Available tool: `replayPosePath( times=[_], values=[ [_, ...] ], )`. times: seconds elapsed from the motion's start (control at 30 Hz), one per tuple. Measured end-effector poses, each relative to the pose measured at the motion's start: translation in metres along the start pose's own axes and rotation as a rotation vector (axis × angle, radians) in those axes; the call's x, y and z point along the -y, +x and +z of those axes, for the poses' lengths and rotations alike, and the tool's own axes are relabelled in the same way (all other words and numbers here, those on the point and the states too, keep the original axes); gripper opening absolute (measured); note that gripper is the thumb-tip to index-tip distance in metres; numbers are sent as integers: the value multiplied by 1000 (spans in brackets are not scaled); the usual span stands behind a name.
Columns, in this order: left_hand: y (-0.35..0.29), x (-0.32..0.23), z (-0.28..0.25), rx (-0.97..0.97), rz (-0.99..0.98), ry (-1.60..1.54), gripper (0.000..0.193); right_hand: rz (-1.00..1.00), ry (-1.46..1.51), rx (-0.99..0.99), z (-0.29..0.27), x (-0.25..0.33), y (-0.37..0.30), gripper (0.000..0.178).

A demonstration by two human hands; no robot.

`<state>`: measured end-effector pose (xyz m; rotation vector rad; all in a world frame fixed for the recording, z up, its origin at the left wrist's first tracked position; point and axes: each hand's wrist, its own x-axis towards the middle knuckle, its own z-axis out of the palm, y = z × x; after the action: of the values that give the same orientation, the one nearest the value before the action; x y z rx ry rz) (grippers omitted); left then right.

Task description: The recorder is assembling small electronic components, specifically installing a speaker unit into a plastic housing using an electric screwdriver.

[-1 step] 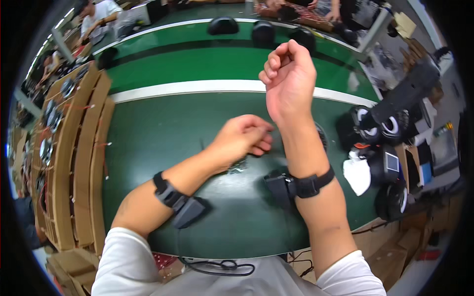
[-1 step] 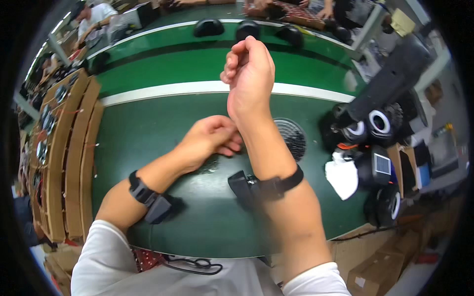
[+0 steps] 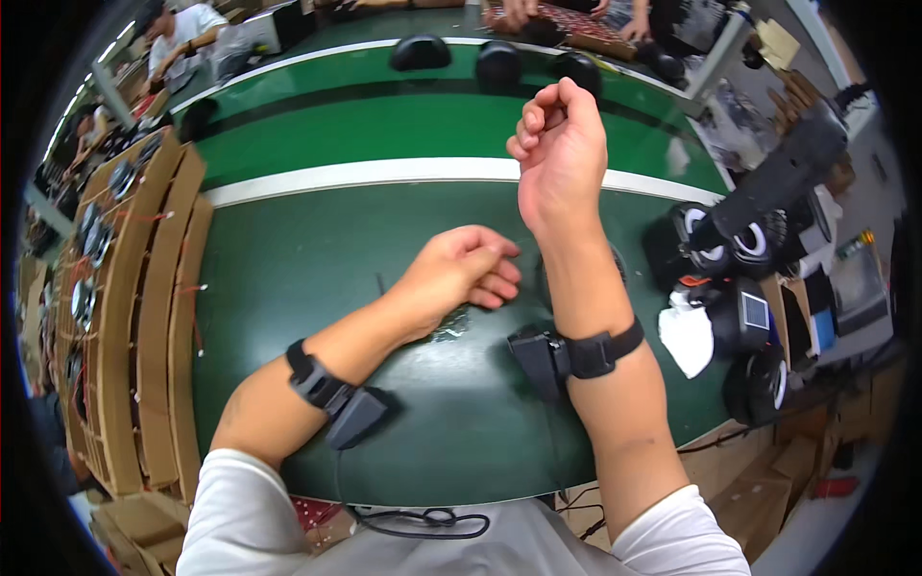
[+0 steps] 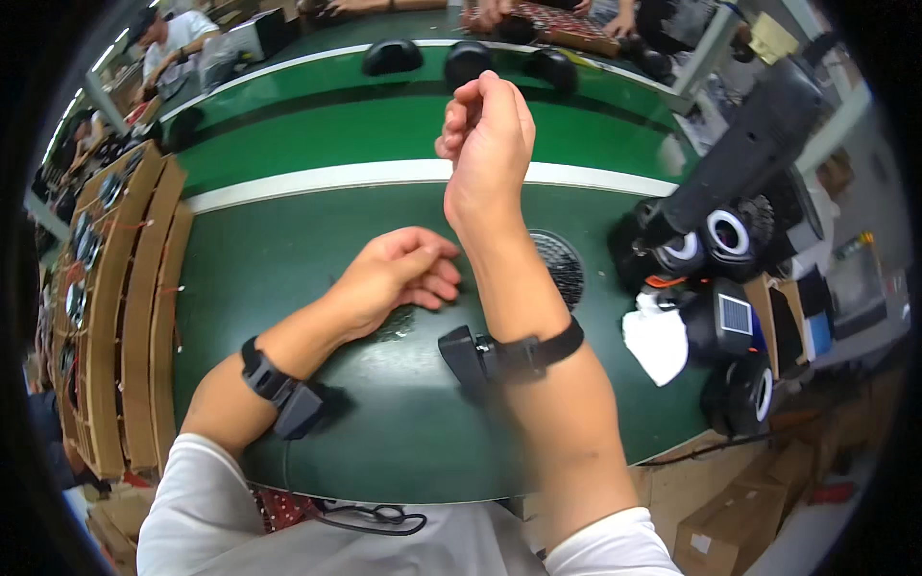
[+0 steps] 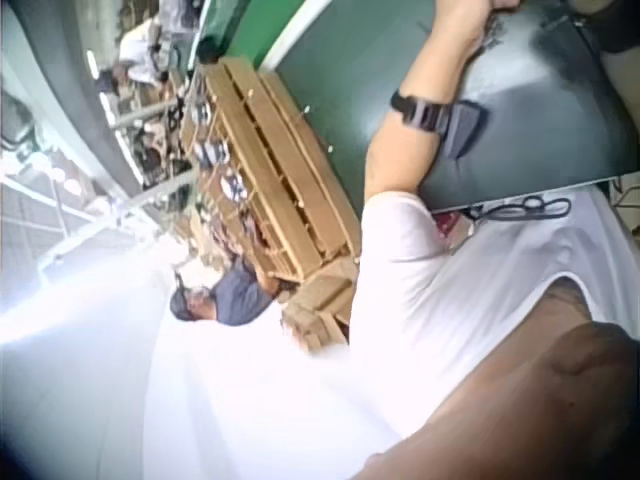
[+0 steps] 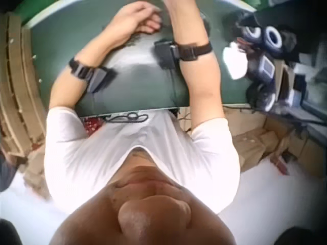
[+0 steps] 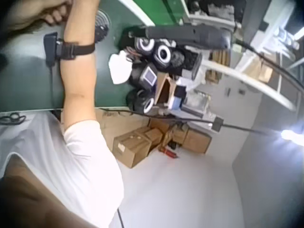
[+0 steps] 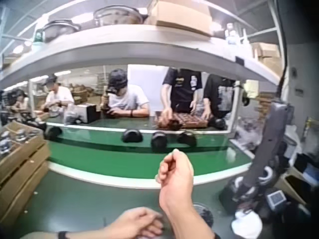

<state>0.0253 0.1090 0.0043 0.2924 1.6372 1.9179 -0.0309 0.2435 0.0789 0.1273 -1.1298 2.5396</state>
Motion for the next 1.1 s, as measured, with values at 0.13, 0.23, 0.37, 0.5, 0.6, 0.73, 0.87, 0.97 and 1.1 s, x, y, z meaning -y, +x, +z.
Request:
replayPosePath(
  times=[0.13, 0.23, 0.37, 0.5, 0.6, 0.73, 0.87, 0.97, 1.1],
  values=[
    [-18, 0, 23, 222, -134, -99, 45, -159, -50, -127, -23, 19, 19, 25],
    [-35, 21, 59, 377, 13, -194, 52, -272, -55, -157, -18, 29, 14, 24],
    [-41, 8, 54, 436, -141, 18, 34, -357, -235, -13, -10, 25, 4, 26],
    [-35, 4, 37, 513, -95, -50, 32, -403, -375, 3, -14, 28, 8, 23],
    [-19, -31, -3, 303, 17, 206, 22, -177, -396, -175, -26, 28, 20, 19],
    [15, -30, -90, -522, 446, 41, 16, 221, -253, -338, -37, 18, 76, 17],
    [41, -7, -131, -870, 681, 353, 12, 464, -582, -227, -41, -9, 154, 21],
    [38, 2, -115, -870, 686, 962, 11, 437, -1073, -215, -44, -34, 199, 35],
    [28, 2, -112, -820, 672, 1081, 11, 359, -1439, -28, -36, -79, 249, 51]
  ],
)
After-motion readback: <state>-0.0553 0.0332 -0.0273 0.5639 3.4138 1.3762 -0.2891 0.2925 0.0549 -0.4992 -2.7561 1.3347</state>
